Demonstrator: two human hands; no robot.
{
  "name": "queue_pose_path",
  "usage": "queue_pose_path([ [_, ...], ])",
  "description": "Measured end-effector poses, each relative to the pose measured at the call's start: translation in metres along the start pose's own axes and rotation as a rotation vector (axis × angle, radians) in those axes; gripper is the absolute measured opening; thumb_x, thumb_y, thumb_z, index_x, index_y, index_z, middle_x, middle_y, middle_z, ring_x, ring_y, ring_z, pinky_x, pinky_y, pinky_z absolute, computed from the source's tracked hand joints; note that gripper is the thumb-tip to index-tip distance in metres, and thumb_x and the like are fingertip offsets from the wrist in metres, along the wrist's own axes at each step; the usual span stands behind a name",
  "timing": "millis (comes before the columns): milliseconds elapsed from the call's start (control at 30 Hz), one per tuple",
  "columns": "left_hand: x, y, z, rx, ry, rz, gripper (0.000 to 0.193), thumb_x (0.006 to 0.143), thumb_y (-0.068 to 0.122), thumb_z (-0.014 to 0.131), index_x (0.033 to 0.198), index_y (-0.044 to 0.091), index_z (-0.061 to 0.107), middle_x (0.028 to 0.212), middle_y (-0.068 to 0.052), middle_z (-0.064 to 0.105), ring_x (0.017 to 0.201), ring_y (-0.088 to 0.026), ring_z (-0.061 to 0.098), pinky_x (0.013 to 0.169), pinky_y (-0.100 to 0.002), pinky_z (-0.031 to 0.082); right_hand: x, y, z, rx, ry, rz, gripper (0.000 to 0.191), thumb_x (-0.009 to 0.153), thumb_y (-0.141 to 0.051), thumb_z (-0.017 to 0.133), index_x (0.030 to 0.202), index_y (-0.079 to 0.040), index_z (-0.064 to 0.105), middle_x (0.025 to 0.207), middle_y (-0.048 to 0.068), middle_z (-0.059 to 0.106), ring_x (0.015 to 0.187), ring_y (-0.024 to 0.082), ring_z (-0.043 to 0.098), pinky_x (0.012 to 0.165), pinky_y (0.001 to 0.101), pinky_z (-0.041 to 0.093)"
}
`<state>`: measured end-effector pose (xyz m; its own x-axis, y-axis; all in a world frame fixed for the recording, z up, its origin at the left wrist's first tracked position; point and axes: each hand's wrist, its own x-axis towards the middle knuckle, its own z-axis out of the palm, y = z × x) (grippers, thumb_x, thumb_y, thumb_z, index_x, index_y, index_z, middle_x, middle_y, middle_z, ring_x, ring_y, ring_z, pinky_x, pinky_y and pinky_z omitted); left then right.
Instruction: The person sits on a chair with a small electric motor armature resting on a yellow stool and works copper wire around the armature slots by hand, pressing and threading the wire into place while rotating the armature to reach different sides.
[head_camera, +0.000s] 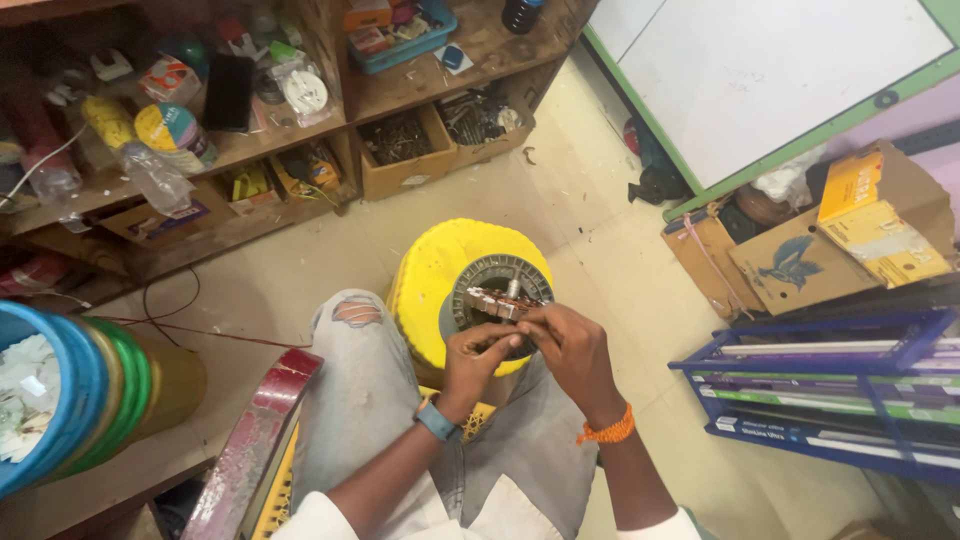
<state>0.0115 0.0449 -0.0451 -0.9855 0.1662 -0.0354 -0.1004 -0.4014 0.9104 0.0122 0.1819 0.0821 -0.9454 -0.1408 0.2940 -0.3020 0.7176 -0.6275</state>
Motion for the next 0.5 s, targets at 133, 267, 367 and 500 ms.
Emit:
queue_pose_path([
  [133,-0.003,-0.011,0.012,-0.149,0.179,-0.161,0.012,0.092,0.011,0.076,0.100,0.002,0.079,0.070,0.005,0.060,0.059,-0.003,0.044,0.051,-0.022,0.033,0.021,0.008,0.008,-0.030,-0.001,-0.011,0.011,0.092,-0.011,0.073,0.092,-0.001,0.069,0.079,0.011,0.069,0.066,0.021,0.068,0.058,0.0321,0.051],
  [267,-0.004,-0.016,0.015,-0.190,0.225,-0.083,0.008,0.095,0.010,0.073,0.094,0.002,0.073,0.071,0.009,0.053,0.063,0.000,0.042,0.054,-0.021,0.032,0.033,0.019,0.010,0.033,-0.132,0.256,0.011,0.089,-0.011,0.075,0.093,-0.001,0.074,0.062,0.009,0.058,0.054,0.015,0.048,0.051,0.0322,0.040],
  [367,-0.003,-0.010,0.017,-0.071,0.258,-0.069,0.010,0.095,0.011,0.073,0.091,0.001,0.072,0.069,0.008,0.053,0.063,0.000,0.042,0.055,-0.021,0.034,0.040,0.026,0.009,0.121,-0.173,0.336,0.012,0.091,-0.012,0.073,0.093,0.000,0.073,0.059,0.004,0.055,0.055,0.006,0.045,0.050,0.0292,0.039],
  [500,-0.008,0.016,0.024,0.238,0.342,0.049,0.009,0.094,0.013,0.073,0.095,0.004,0.071,0.073,0.002,0.063,0.065,-0.007,0.054,0.060,-0.025,0.044,0.045,0.032,0.010,0.120,-0.122,0.401,0.016,0.091,-0.016,0.073,0.092,0.000,0.073,0.057,-0.002,0.058,0.053,0.004,0.048,0.049,0.0272,0.041],
])
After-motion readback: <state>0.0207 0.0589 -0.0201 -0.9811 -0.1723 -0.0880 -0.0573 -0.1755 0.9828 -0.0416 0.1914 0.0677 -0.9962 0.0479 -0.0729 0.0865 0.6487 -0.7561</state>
